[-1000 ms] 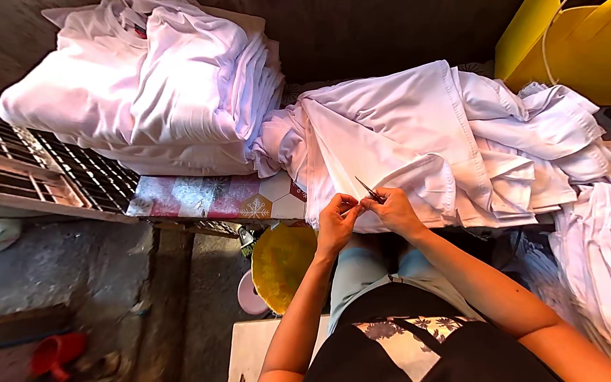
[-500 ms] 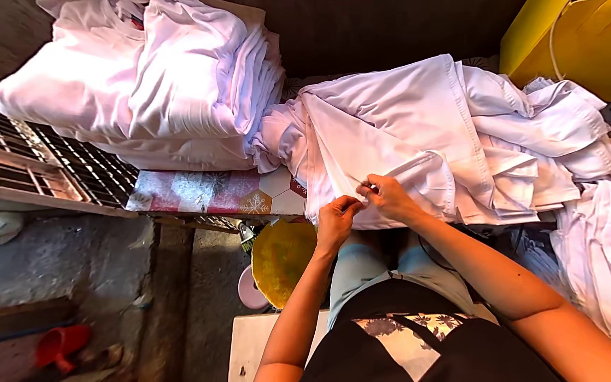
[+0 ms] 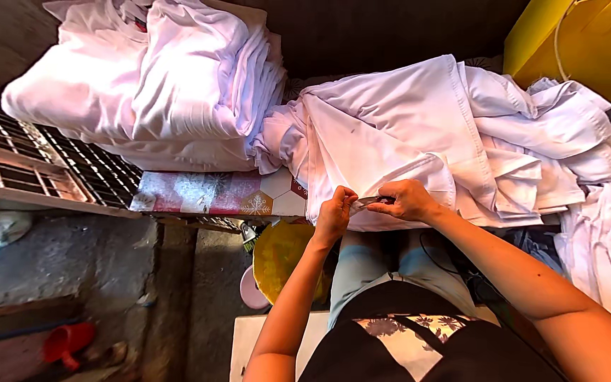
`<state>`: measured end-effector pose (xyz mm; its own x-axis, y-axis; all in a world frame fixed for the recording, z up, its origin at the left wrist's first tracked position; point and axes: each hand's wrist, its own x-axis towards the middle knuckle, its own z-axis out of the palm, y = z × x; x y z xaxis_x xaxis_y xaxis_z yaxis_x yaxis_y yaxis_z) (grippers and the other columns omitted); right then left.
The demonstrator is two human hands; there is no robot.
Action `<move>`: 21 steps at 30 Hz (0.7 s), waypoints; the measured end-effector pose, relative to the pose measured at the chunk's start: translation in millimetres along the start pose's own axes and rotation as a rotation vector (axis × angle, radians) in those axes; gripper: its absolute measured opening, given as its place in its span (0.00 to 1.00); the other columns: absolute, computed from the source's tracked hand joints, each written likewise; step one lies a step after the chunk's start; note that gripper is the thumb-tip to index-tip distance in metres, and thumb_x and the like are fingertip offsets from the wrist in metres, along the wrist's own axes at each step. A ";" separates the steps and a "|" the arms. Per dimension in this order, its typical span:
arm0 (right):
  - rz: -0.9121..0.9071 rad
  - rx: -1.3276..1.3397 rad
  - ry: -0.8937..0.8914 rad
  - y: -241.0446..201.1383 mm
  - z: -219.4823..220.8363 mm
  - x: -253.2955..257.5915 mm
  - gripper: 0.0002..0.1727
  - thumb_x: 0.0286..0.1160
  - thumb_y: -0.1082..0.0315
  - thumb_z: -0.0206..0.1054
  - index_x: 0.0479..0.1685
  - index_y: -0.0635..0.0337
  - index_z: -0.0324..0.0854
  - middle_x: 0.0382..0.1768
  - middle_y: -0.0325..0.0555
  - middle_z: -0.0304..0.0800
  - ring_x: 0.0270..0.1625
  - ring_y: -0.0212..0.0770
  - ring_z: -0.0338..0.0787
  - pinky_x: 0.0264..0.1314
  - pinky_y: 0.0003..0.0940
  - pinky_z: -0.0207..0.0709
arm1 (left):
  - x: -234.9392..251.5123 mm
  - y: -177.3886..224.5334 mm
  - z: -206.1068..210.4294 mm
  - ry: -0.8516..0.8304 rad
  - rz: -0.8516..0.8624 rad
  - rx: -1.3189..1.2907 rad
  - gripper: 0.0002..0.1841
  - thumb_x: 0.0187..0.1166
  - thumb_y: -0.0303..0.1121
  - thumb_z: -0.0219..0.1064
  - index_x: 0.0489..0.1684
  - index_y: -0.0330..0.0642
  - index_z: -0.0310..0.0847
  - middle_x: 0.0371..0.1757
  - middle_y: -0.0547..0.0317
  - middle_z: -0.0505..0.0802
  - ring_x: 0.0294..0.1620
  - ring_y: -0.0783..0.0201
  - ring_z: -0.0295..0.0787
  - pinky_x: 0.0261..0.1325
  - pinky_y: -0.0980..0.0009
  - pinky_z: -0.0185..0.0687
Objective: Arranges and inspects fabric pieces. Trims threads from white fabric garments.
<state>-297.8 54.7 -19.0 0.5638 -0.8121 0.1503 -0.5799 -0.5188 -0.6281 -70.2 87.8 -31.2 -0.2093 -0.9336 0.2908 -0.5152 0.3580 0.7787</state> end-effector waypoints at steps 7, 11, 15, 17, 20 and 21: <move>-0.168 0.044 0.068 15.6 12.1 1.2 0.31 0.74 0.41 0.69 0.16 0.61 0.82 0.16 0.42 0.76 0.20 0.40 0.77 0.22 0.40 0.65 | 3.6 1.0 -1.4 -0.040 -0.005 0.016 0.06 0.86 0.28 0.62 0.43 0.33 0.82 0.21 0.56 0.85 0.19 0.68 0.79 0.27 0.71 0.76; -0.149 0.072 0.132 18.6 18.0 -3.9 0.30 0.76 0.44 0.68 0.13 0.59 0.80 0.13 0.42 0.76 0.18 0.39 0.77 0.21 0.40 0.64 | 3.2 1.7 0.9 -0.038 -0.041 -0.016 0.06 0.85 0.27 0.62 0.42 0.33 0.83 0.21 0.58 0.85 0.19 0.71 0.78 0.28 0.73 0.75; -0.008 0.236 0.149 20.6 20.6 -3.8 0.27 0.70 0.42 0.73 0.26 0.62 0.84 0.15 0.37 0.74 0.19 0.31 0.73 0.24 0.32 0.66 | 3.5 4.6 -0.1 -0.037 -0.156 -0.108 0.06 0.86 0.28 0.62 0.44 0.35 0.81 0.21 0.62 0.83 0.20 0.76 0.74 0.29 0.77 0.73; 0.080 0.317 0.008 19.5 19.0 1.8 0.34 0.64 0.42 0.79 0.57 0.64 0.88 0.22 0.37 0.79 0.25 0.31 0.75 0.31 0.34 0.73 | 3.8 4.3 0.4 -0.047 -0.166 -0.147 0.05 0.87 0.27 0.61 0.45 0.35 0.80 0.22 0.63 0.84 0.20 0.78 0.75 0.30 0.78 0.74; 0.086 0.470 -0.070 20.2 25.3 9.2 0.14 0.66 0.65 0.80 0.28 0.66 0.83 0.19 0.37 0.76 0.23 0.26 0.73 0.28 0.25 0.67 | 0.1 1.9 -1.6 -0.009 -0.128 -0.107 0.06 0.88 0.26 0.58 0.46 0.34 0.80 0.28 0.60 0.90 0.25 0.74 0.84 0.35 0.74 0.81; 0.089 0.493 -0.080 20.7 25.3 10.1 0.12 0.68 0.69 0.78 0.25 0.65 0.81 0.18 0.36 0.75 0.23 0.24 0.71 0.27 0.23 0.65 | -2.5 1.0 -5.9 0.024 -0.103 -0.064 0.07 0.88 0.25 0.55 0.46 0.33 0.79 0.31 0.57 0.93 0.28 0.70 0.87 0.37 0.70 0.84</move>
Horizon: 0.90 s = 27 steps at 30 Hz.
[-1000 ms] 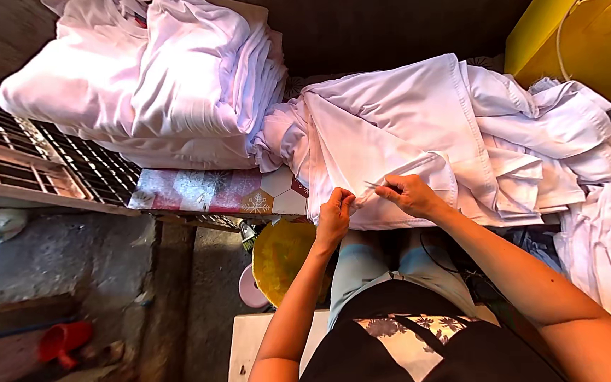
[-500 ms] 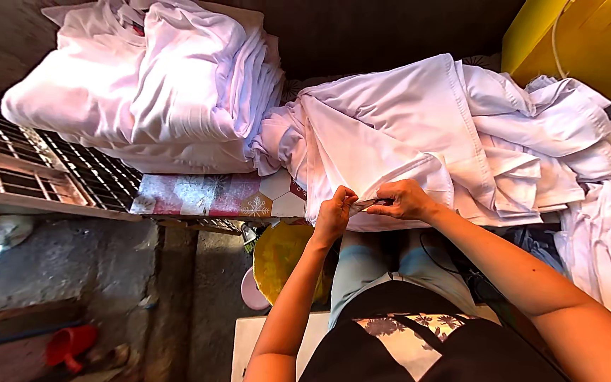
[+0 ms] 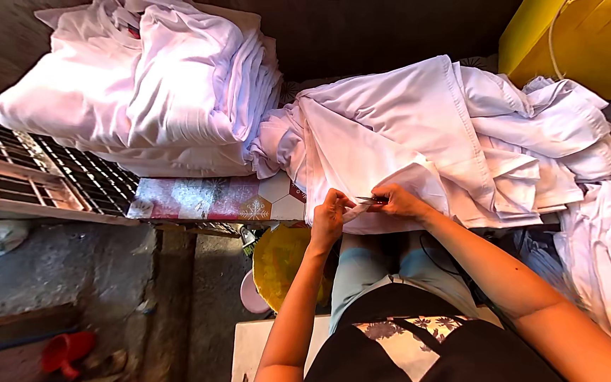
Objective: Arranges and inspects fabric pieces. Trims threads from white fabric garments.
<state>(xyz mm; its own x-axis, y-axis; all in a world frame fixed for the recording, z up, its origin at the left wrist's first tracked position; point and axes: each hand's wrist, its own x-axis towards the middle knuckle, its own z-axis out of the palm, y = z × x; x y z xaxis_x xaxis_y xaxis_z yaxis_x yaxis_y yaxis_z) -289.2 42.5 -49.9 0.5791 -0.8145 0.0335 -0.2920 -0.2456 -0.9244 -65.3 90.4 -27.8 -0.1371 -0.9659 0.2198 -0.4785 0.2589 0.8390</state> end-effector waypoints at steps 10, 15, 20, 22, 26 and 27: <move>0.049 0.053 0.044 -17.3 -11.6 -7.1 0.10 0.69 0.72 0.76 0.25 0.65 0.82 0.17 0.35 0.74 0.21 0.22 0.69 0.27 0.20 0.63 | -56.7 -24.3 -107.4 -0.208 -1.050 0.840 0.24 0.88 0.41 0.62 0.62 0.22 0.82 0.73 0.21 0.79 0.79 0.27 0.71 0.76 0.33 0.66; 0.037 0.075 0.023 -21.2 -9.6 -2.2 0.12 0.70 0.71 0.76 0.23 0.62 0.80 0.16 0.31 0.72 0.20 0.20 0.68 0.25 0.17 0.62 | -32.7 -1.3 -30.3 0.046 -0.227 -0.092 0.26 0.73 0.34 0.75 0.65 0.25 0.76 0.64 0.40 0.88 0.65 0.54 0.87 0.67 0.56 0.84; 0.175 0.055 0.300 -40.0 -1.8 -13.1 0.19 0.74 0.72 0.75 0.64 0.61 0.84 0.32 0.43 0.88 0.29 0.33 0.84 0.36 0.32 0.83 | -2.6 31.0 7.0 0.042 -0.392 -0.469 0.15 0.72 0.21 0.75 0.53 0.36 0.79 0.33 0.64 0.95 0.32 0.75 0.90 0.42 0.75 0.87; 0.209 0.063 0.488 -55.3 8.9 -21.7 0.10 0.75 0.70 0.74 0.51 0.63 0.88 0.30 0.42 0.88 0.27 0.30 0.81 0.34 0.29 0.78 | -2.4 33.8 7.9 0.095 -0.411 -0.466 0.15 0.72 0.21 0.75 0.52 0.37 0.78 0.32 0.63 0.95 0.31 0.76 0.91 0.41 0.76 0.86; 0.291 0.085 0.472 -73.7 30.3 -29.5 0.09 0.74 0.66 0.76 0.31 0.62 0.90 0.23 0.36 0.85 0.24 0.21 0.76 0.32 0.20 0.72 | -9.9 39.6 13.9 0.114 -0.340 -0.330 0.15 0.72 0.22 0.76 0.52 0.36 0.78 0.34 0.62 0.95 0.32 0.76 0.92 0.42 0.76 0.88; 0.321 0.067 0.465 -75.4 32.6 -28.3 0.09 0.74 0.66 0.76 0.29 0.62 0.89 0.21 0.35 0.84 0.24 0.22 0.75 0.31 0.21 0.71 | -12.0 39.2 16.5 0.112 -0.283 -0.260 0.14 0.73 0.24 0.76 0.51 0.35 0.79 0.34 0.60 0.95 0.33 0.74 0.92 0.43 0.75 0.88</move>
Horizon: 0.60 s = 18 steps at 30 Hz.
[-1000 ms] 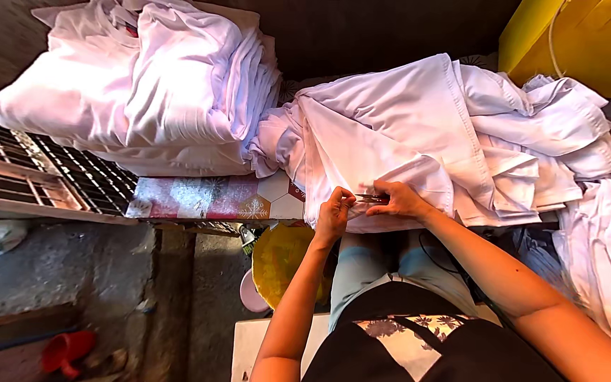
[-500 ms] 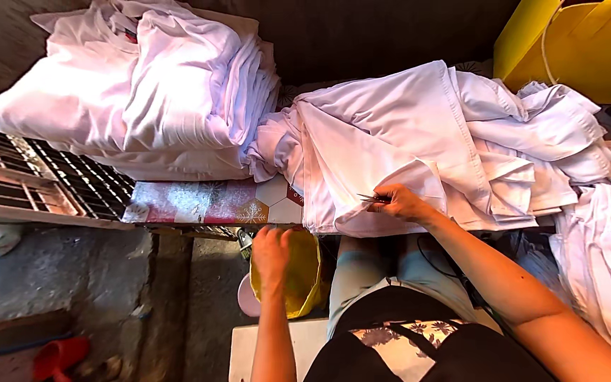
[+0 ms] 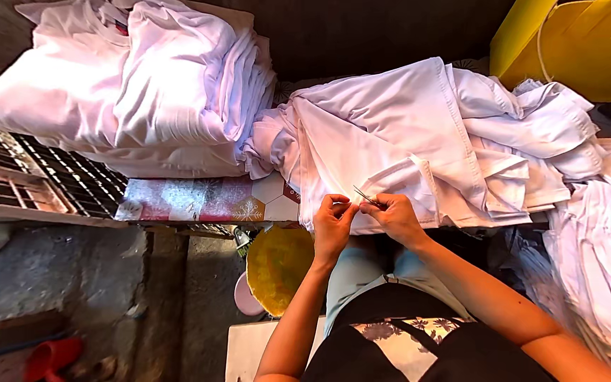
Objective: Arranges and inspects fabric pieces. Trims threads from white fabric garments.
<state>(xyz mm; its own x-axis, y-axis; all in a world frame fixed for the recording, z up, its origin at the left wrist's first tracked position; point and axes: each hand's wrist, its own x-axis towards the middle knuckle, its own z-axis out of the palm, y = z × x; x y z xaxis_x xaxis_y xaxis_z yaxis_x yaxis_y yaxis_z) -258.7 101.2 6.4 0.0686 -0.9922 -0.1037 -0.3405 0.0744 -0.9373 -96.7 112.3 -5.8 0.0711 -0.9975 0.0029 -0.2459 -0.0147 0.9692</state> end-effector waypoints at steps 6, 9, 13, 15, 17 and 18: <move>0.105 -0.120 -0.006 -6.3 7.0 2.5 0.11 0.75 0.65 0.75 0.31 0.63 0.86 0.21 0.39 0.79 0.26 0.31 0.75 0.33 0.32 0.70 | -6.7 -10.1 4.7 0.023 0.214 0.195 0.09 0.75 0.25 0.72 0.48 0.33 0.82 0.35 0.55 0.95 0.35 0.69 0.93 0.46 0.70 0.89; 0.157 -0.068 0.001 -4.9 12.2 2.6 0.08 0.75 0.67 0.75 0.33 0.63 0.87 0.24 0.40 0.81 0.27 0.31 0.77 0.35 0.32 0.71 | -9.6 -13.7 7.8 0.079 0.251 0.249 0.09 0.74 0.25 0.73 0.47 0.33 0.82 0.34 0.55 0.96 0.35 0.69 0.93 0.45 0.71 0.88; 0.164 -0.052 0.007 -2.1 17.3 1.1 0.08 0.76 0.66 0.74 0.37 0.63 0.88 0.28 0.42 0.86 0.31 0.32 0.81 0.40 0.33 0.76 | -11.7 -17.6 9.4 0.134 0.313 0.315 0.09 0.72 0.24 0.74 0.44 0.32 0.82 0.33 0.53 0.95 0.34 0.67 0.93 0.43 0.70 0.88; 0.117 -0.109 -0.020 -2.9 17.2 -0.7 0.09 0.75 0.67 0.74 0.36 0.65 0.86 0.25 0.43 0.83 0.30 0.34 0.80 0.38 0.36 0.74 | -13.1 -18.8 8.7 0.126 0.328 0.340 0.08 0.71 0.24 0.74 0.42 0.31 0.83 0.33 0.51 0.95 0.35 0.63 0.94 0.44 0.67 0.89; 0.107 -0.044 -0.085 -4.7 13.7 -2.5 0.08 0.74 0.69 0.73 0.34 0.65 0.84 0.24 0.41 0.80 0.28 0.32 0.78 0.35 0.32 0.72 | -13.9 -16.8 4.0 0.063 0.227 0.246 0.07 0.74 0.24 0.72 0.42 0.30 0.82 0.35 0.52 0.94 0.37 0.66 0.93 0.46 0.69 0.89; 0.087 0.052 -0.120 -4.5 11.3 -3.5 0.05 0.74 0.71 0.71 0.34 0.63 0.83 0.23 0.38 0.79 0.26 0.27 0.77 0.33 0.26 0.72 | -11.5 -13.5 0.1 0.030 0.136 0.170 0.08 0.75 0.24 0.72 0.43 0.31 0.80 0.35 0.54 0.93 0.36 0.69 0.91 0.45 0.70 0.87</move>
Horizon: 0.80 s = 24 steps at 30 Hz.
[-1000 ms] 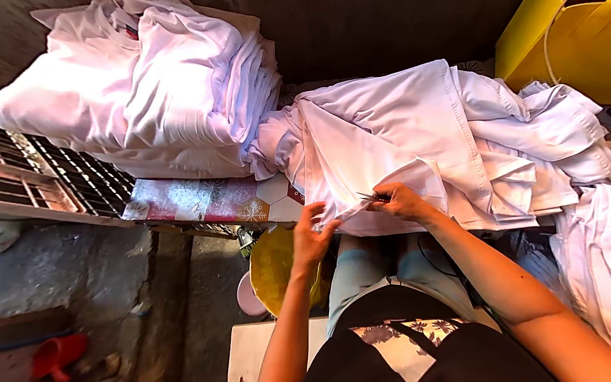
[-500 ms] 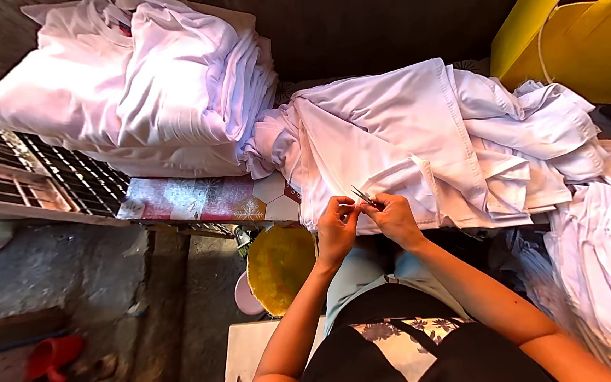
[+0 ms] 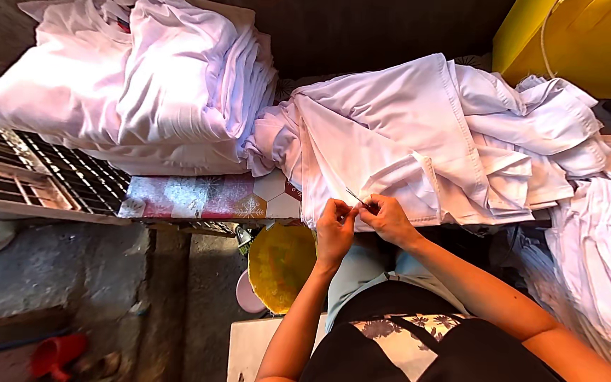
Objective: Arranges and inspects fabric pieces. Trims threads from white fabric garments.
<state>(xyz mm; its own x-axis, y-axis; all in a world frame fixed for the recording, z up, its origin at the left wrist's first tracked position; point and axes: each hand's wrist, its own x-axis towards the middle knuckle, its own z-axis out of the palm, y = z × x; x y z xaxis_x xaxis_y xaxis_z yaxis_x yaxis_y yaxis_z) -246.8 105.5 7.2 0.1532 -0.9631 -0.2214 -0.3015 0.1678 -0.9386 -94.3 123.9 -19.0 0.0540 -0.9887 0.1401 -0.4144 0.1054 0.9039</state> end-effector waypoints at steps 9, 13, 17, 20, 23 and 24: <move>-0.498 -0.420 0.160 41.0 -25.5 7.1 0.28 0.76 0.42 0.66 0.34 0.64 0.86 0.22 0.45 0.82 0.23 0.43 0.81 0.26 0.45 0.72 | 21.1 18.1 -24.3 -0.084 -0.363 -0.380 0.07 0.81 0.20 0.65 0.45 0.41 0.71 0.28 0.66 0.89 0.29 0.76 0.86 0.40 0.76 0.83; -0.683 -0.483 0.312 45.6 -13.9 9.5 0.28 0.74 0.43 0.70 0.28 0.65 0.87 0.19 0.46 0.80 0.19 0.41 0.78 0.19 0.38 0.67 | 21.6 25.2 -23.0 -0.092 -0.370 -0.376 0.08 0.81 0.20 0.65 0.46 0.41 0.72 0.28 0.67 0.89 0.30 0.77 0.87 0.41 0.77 0.84; -0.753 -0.495 0.366 46.1 -10.9 10.6 0.28 0.74 0.45 0.70 0.25 0.66 0.88 0.16 0.45 0.78 0.17 0.40 0.76 0.17 0.36 0.65 | 21.1 28.3 -23.9 -0.097 -0.372 -0.370 0.08 0.81 0.20 0.65 0.46 0.42 0.72 0.28 0.67 0.90 0.30 0.77 0.87 0.41 0.77 0.84; -0.780 -0.503 0.372 47.3 -11.4 10.4 0.27 0.74 0.46 0.70 0.25 0.65 0.89 0.16 0.45 0.78 0.17 0.40 0.77 0.17 0.35 0.65 | 21.2 29.2 -24.0 -0.097 -0.375 -0.354 0.07 0.81 0.20 0.65 0.46 0.41 0.72 0.27 0.68 0.89 0.29 0.77 0.86 0.41 0.77 0.84; -0.788 -0.525 0.372 46.2 -12.0 9.2 0.26 0.75 0.48 0.69 0.22 0.64 0.88 0.15 0.45 0.78 0.17 0.40 0.77 0.17 0.35 0.65 | 20.3 27.9 -23.9 -0.099 -0.361 -0.347 0.08 0.81 0.20 0.66 0.46 0.41 0.72 0.27 0.68 0.89 0.28 0.77 0.86 0.40 0.77 0.84; -0.796 -0.541 0.371 45.4 -12.8 8.9 0.26 0.76 0.49 0.68 0.22 0.64 0.88 0.15 0.44 0.78 0.16 0.40 0.77 0.16 0.35 0.65 | 20.0 27.4 -23.9 -0.100 -0.358 -0.340 0.08 0.81 0.20 0.66 0.46 0.41 0.73 0.26 0.68 0.89 0.28 0.77 0.86 0.39 0.77 0.83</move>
<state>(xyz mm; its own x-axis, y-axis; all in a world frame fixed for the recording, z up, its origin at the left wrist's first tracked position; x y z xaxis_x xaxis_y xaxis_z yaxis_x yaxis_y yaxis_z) -271.3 101.8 -34.0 0.2213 -0.7734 0.5940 -0.6371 -0.5758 -0.5124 -82.9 109.6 18.3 0.0446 -0.9729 -0.2270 -0.0659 -0.2296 0.9711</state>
